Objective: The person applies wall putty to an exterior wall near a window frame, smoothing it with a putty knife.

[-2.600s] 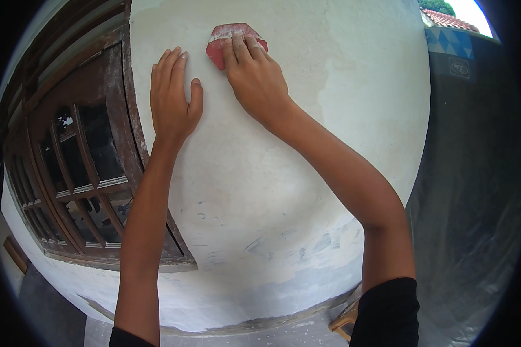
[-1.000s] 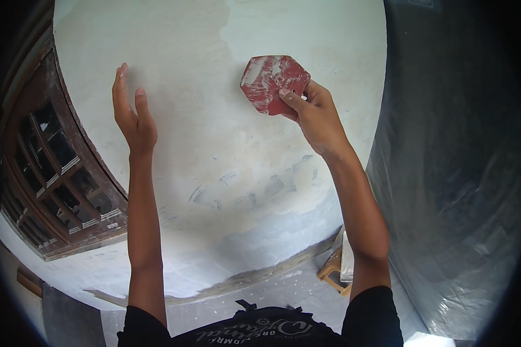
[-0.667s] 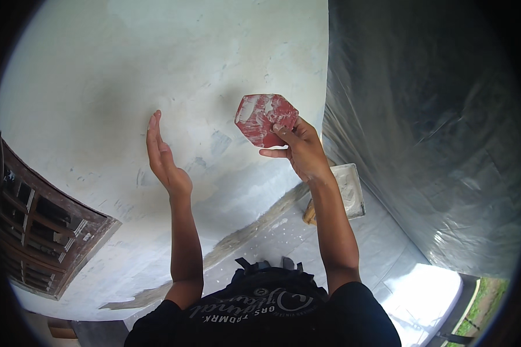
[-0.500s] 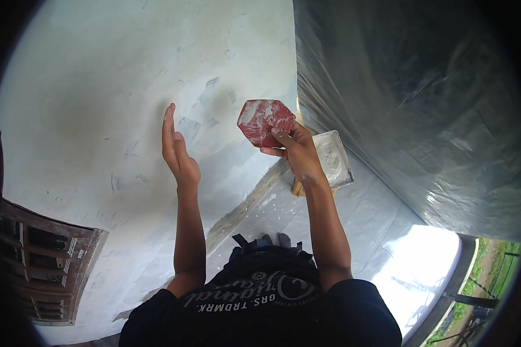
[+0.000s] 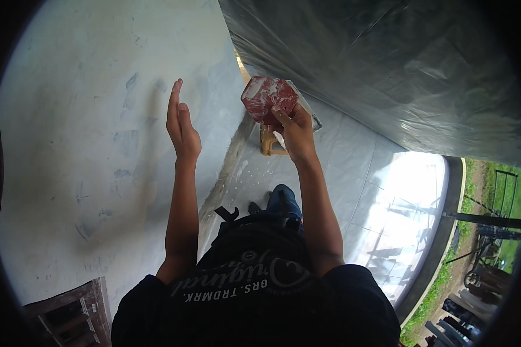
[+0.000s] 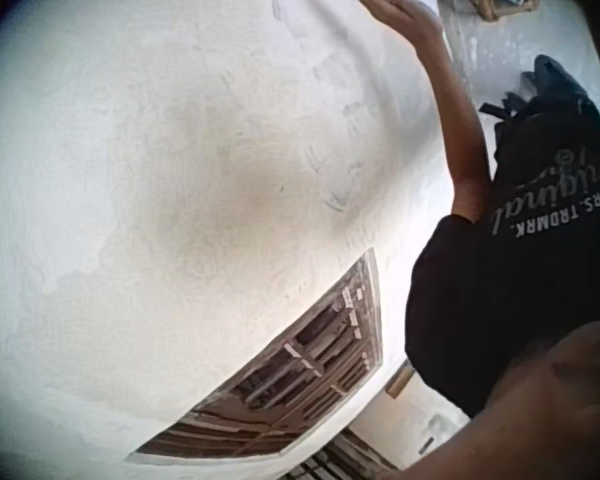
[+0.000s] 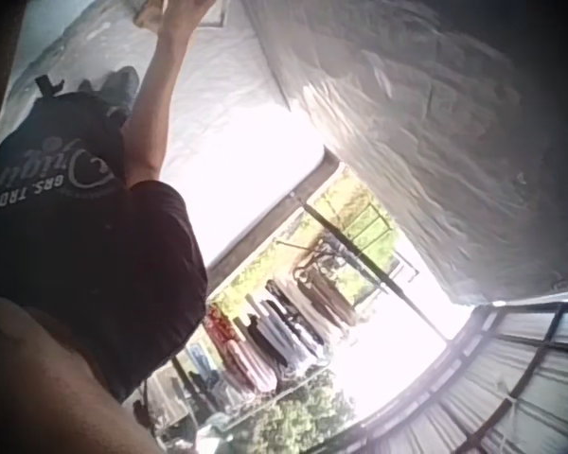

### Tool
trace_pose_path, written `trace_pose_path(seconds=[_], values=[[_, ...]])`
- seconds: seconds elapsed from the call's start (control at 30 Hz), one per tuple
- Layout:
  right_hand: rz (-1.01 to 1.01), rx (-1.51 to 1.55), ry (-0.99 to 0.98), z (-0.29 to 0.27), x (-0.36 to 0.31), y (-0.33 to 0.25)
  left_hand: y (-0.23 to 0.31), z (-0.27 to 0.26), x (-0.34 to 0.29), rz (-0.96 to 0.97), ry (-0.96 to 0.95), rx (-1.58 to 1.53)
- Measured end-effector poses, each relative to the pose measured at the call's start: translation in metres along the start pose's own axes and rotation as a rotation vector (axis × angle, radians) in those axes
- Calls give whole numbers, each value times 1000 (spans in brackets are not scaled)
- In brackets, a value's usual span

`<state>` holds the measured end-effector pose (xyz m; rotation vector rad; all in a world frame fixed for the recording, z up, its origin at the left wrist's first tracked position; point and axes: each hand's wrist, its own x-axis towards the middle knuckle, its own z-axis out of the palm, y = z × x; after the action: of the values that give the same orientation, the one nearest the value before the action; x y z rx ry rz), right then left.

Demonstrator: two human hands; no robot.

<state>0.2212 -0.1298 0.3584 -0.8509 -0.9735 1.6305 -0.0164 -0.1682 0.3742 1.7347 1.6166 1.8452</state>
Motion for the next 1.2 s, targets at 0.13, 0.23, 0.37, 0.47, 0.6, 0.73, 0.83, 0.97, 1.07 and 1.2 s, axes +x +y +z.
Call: trace_pose_path(seconds=[0.13,0.23,0.37,0.47,0.6,0.73,0.83,0.97,1.07,1.2], values=[[-23,-11,112,-12,8,9,-15,24,2,-45,-52,-26],[-29,-56,125,-31,22,20,-31,43,1,-51,-87,-23],[-29,-159,138,-58,44,31,-49,69,-4,-121,-102,-38],[-10,-210,165,-67,56,57,-84,76,-25,-177,-117,-58],[4,-160,226,-85,73,82,-120,90,-47,-277,-149,-67],[110,-395,196,-129,91,97,-136,113,-62,-405,-183,-58],[179,-559,163,-169,91,135,-161,126,-90,-502,-237,-56],[251,-792,166,-205,88,182,-192,140,-126,-586,-351,-4],[301,-862,213,-219,85,216,-214,147,-150,-657,-440,10],[391,-954,216,-232,83,259,-243,153,-179,-719,-548,25]])
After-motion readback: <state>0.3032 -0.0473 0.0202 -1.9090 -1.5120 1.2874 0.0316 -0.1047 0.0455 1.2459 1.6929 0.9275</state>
